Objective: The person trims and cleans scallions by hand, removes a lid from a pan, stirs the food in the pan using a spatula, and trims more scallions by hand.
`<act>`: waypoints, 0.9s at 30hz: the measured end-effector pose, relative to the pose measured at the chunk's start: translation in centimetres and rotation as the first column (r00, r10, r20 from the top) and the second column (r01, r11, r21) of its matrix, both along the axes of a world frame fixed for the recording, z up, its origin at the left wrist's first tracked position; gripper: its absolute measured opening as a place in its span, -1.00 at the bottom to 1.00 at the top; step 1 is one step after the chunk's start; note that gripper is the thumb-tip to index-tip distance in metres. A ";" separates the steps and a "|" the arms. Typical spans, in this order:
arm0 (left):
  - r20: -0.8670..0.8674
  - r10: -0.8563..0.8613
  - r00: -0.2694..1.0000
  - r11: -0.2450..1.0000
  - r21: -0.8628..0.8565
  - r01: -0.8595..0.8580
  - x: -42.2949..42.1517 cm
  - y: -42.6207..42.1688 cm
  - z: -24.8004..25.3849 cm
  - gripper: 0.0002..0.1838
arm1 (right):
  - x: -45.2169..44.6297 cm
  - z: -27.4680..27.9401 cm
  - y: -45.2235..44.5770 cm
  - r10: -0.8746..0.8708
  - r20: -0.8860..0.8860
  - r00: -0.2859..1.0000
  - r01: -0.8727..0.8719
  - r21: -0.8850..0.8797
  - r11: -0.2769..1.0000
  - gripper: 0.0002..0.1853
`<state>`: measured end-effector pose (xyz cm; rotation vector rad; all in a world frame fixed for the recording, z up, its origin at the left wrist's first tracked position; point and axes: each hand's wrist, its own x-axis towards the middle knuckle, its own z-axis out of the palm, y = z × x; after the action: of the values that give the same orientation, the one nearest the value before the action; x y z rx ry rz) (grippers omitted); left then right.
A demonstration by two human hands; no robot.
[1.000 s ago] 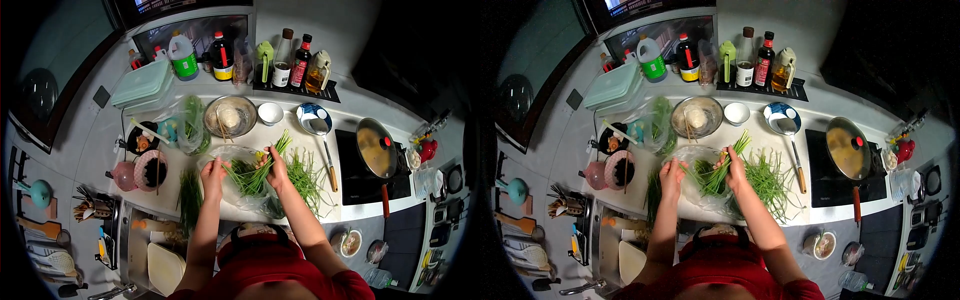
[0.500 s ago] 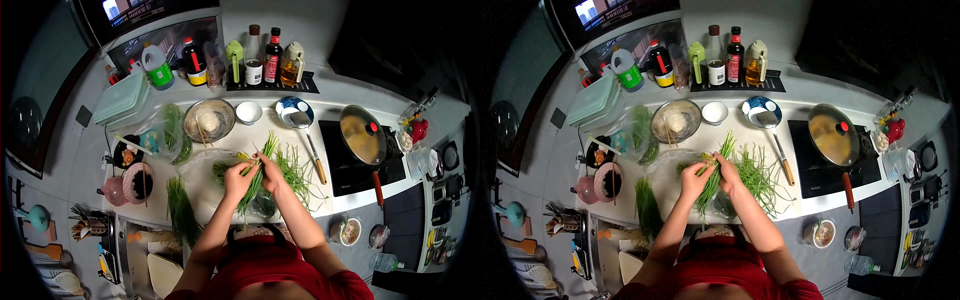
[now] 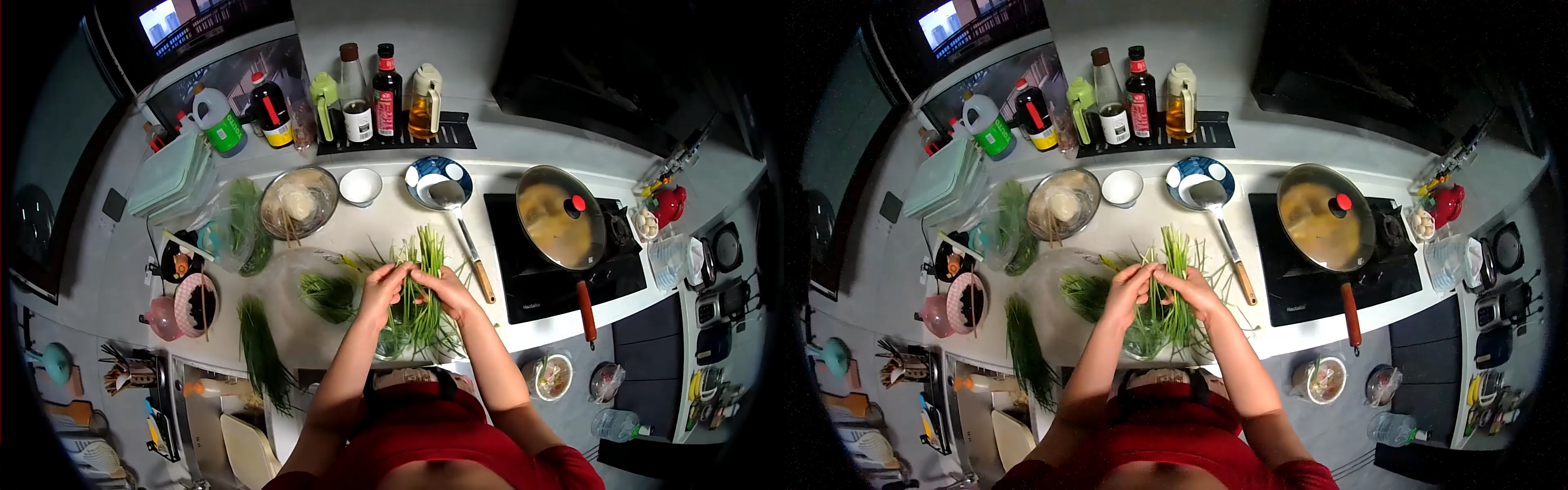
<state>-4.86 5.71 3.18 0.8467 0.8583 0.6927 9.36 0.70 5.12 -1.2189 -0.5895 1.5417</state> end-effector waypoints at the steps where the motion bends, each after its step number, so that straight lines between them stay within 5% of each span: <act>1: -0.050 -0.031 0.998 1.000 -0.001 0.031 0.5 -0.1 -0.3 -0.72 | 0.7 -0.8 0.0 0.058 0.079 0.995 -0.057 -0.013 0.998 -0.73; 4: 0.100 -0.030 0.995 0.988 -0.151 0.045 2.4 -0.6 -0.8 -0.61 | 1.8 -1.6 -0.8 0.040 0.171 0.984 -0.043 0.013 0.999 -0.82; 8: 0.278 0.021 0.960 0.970 -0.239 0.049 4.0 -1.0 -3.9 -0.57 | 4.1 -3.3 -1.5 -0.073 -0.019 0.997 0.074 0.018 0.997 -0.85; 18: 0.301 0.011 0.954 0.979 -0.196 0.051 6.3 -2.4 -4.2 -0.58 | 4.6 -3.4 -1.9 0.067 0.104 0.992 -0.062 -0.047 0.997 -0.83; 27: 0.147 0.344 0.927 0.935 -0.148 -0.324 3.8 -1.3 -2.4 -0.52 | 5.3 -2.0 -2.7 0.153 0.132 0.979 -0.142 -0.087 0.986 -0.82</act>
<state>-1.05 4.43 0.80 0.5258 0.8887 0.9880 14.62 -2.02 3.17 -1.3749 -0.7302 1.6251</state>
